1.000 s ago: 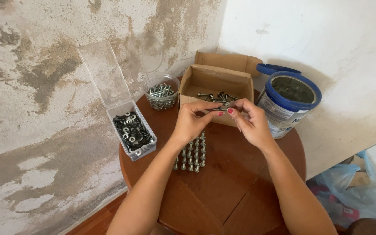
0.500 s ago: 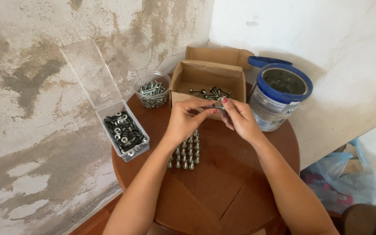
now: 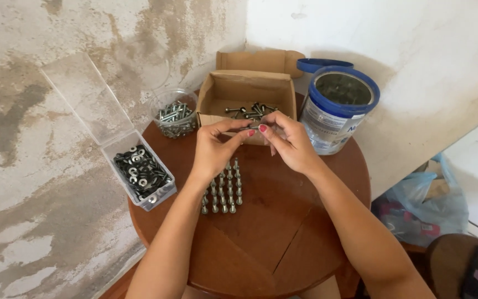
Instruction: The person is manually assembling screws by sliding washers onto them and then organizing the finished assemblies into a neat grid on the table.
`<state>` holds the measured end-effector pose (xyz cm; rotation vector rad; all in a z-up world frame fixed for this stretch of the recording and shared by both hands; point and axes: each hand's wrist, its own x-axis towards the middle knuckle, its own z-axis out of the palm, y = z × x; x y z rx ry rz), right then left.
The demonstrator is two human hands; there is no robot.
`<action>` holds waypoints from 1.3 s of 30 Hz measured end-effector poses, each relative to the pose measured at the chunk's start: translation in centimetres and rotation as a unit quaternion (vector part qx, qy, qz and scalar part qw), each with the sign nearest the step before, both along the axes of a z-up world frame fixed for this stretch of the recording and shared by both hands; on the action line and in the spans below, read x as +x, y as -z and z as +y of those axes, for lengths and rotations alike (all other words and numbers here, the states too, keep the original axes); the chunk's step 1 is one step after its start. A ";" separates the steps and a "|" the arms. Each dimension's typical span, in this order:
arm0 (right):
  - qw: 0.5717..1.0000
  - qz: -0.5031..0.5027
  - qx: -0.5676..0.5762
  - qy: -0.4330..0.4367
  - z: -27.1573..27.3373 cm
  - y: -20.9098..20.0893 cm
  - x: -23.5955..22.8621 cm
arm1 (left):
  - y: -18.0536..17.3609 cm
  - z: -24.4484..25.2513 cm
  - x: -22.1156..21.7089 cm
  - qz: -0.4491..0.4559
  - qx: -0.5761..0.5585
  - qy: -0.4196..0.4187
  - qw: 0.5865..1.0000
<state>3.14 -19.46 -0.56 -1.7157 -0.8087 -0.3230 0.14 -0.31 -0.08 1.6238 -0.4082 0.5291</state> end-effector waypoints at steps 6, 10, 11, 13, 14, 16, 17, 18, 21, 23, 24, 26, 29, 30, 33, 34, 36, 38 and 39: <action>0.999 0.045 0.001 -0.004 -0.3 -0.1 0.3 | -0.6 -0.1 -0.5 -0.026 0.010 0.013 1.000; 0.996 0.079 0.018 -0.031 0.0 0.0 0.2 | -0.8 -0.3 -0.9 -0.042 0.021 0.017 0.999; 0.992 0.112 0.032 -0.042 0.0 0.1 0.2 | -1.0 -0.4 -1.1 -0.050 0.032 0.016 0.998; 0.987 0.146 0.046 -0.051 0.1 0.1 0.2 | -1.2 -0.4 -1.3 -0.056 0.043 0.016 0.997; 0.985 0.158 0.050 -0.046 0.2 0.1 0.1 | -1.2 -0.5 -1.4 -0.066 0.034 0.012 0.997; 0.983 0.169 0.055 -0.035 0.3 -0.4 -0.1 | -1.2 -0.6 -1.4 -0.075 0.023 0.014 0.997; 0.990 0.134 0.035 -0.038 0.3 -0.7 -0.3 | -1.1 -0.7 -1.3 -0.081 0.022 0.005 0.996; 0.994 0.098 0.015 -0.041 0.3 -1.1 -0.4 | -1.0 -0.8 -1.2 -0.087 0.021 -0.003 0.996; 0.997 0.059 0.011 -0.044 0.1 -1.1 -0.8 | -0.4 -0.4 -0.4 -0.114 0.036 -0.024 0.993; 0.998 0.053 -0.001 -0.023 -0.1 -0.3 -0.5 | 0.3 0.1 -0.1 -0.106 0.044 -0.017 0.993; 0.999 0.041 -0.014 -0.016 -0.3 0.0 -0.3 | 0.4 0.4 0.2 -0.105 0.053 -0.025 0.993; 0.999 0.033 0.001 -0.016 -0.2 0.1 -0.3 | 0.1 0.4 0.0 -0.086 0.052 -0.014 0.995; 0.999 0.010 0.015 -0.027 0.0 0.7 0.0 | 0.1 0.4 -0.3 -0.049 0.055 -0.019 0.997; 0.999 -0.005 0.013 -0.029 0.1 0.8 0.1 | 0.0 0.6 -0.4 -0.032 0.057 -0.025 0.998; 0.999 -0.016 0.013 -0.028 0.2 0.7 0.1 | -0.1 0.4 -0.6 -0.011 0.048 -0.022 0.999; 0.999 -0.016 0.014 -0.027 0.1 0.7 0.4 | -0.3 0.2 -0.7 -0.011 0.050 -0.021 0.998; 0.999 -0.023 0.015 -0.027 0.2 0.9 0.9 | -0.5 0.0 -1.0 0.000 0.043 -0.021 0.999; 0.999 -0.030 0.012 -0.029 0.0 0.4 0.6 | -0.4 -0.4 -1.0 -0.015 0.047 -0.020 0.999; 0.999 -0.038 0.007 -0.031 0.0 0.1 0.4 | -0.4 -0.6 -1.1 -0.032 0.048 -0.018 0.998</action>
